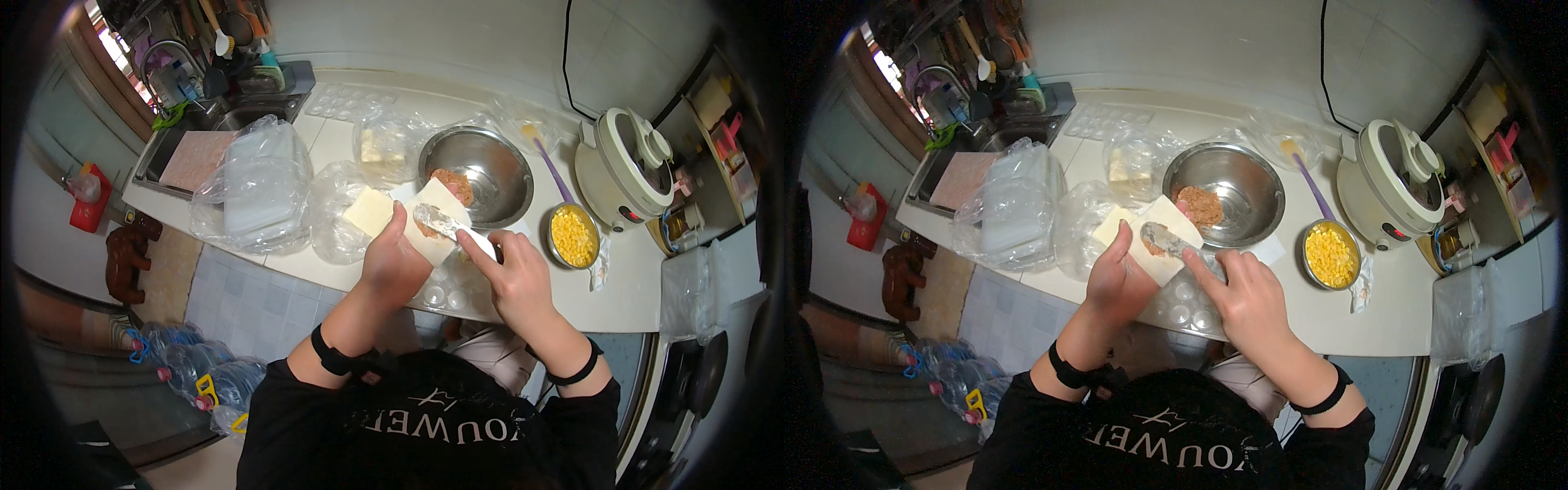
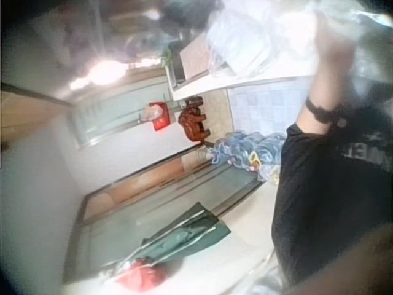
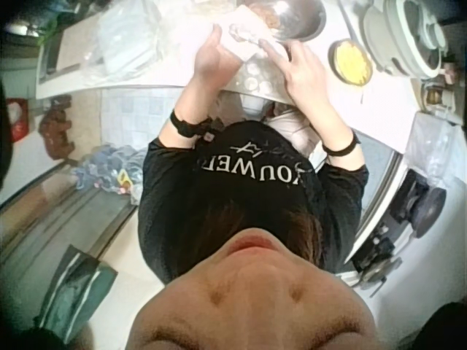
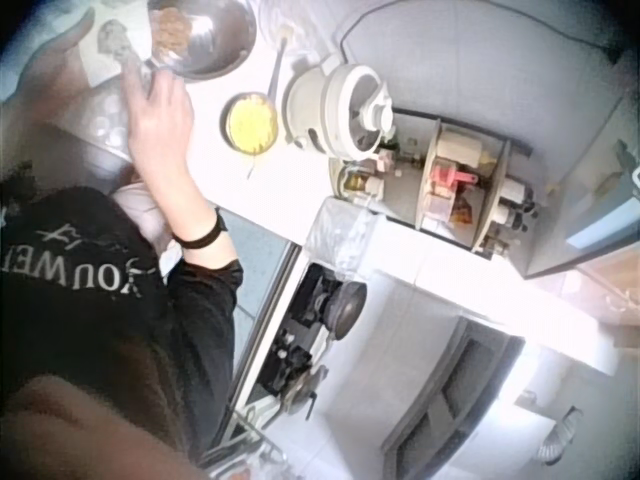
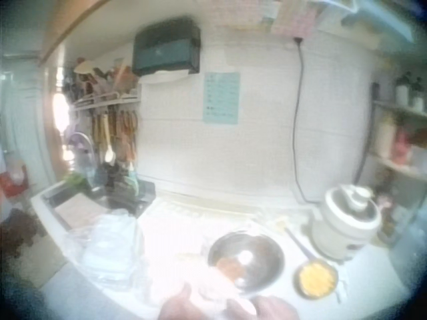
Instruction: The person places a block of ground meat into a metal bowl, then repeatedly scoops meat and corn onto square wrappers, rolls them into small bundles, and places them into a plastic tray.
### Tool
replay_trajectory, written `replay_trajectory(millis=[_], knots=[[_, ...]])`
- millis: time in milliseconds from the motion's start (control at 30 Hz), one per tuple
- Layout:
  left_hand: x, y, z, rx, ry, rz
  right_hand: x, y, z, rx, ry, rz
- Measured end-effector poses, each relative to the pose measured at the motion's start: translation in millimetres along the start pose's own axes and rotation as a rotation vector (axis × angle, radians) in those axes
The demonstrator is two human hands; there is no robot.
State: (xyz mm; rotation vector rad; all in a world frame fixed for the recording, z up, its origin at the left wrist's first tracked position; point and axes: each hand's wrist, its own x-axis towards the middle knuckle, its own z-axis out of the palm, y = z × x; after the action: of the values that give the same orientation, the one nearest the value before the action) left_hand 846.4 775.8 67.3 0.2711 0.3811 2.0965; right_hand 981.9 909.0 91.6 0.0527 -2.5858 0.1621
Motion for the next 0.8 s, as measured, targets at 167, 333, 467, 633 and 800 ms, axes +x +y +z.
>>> replay_trajectory(millis=[167, 333, 467, 633, 800], knots=[[-4, 6, 1, 0.016, 0.013, 0.078, -6, 0, 7, 0.054, -0.019, 0.061], [-1, 10, -5, 0.041, 0.096, 0.154, -12, -4, 2, 0.161, -0.049, 0.140], [1, 7, -8, 0.018, 0.060, 0.143, -8, -11, 5, 0.172, -0.043, 0.125], [0, 11, -12, 0.000, 0.109, 0.174, -8, -8, -3, 0.179, -0.114, 0.126], [1, 10, -13, -0.030, 0.114, 0.136, -8, -7, -1, 0.295, -0.032, 0.245]])
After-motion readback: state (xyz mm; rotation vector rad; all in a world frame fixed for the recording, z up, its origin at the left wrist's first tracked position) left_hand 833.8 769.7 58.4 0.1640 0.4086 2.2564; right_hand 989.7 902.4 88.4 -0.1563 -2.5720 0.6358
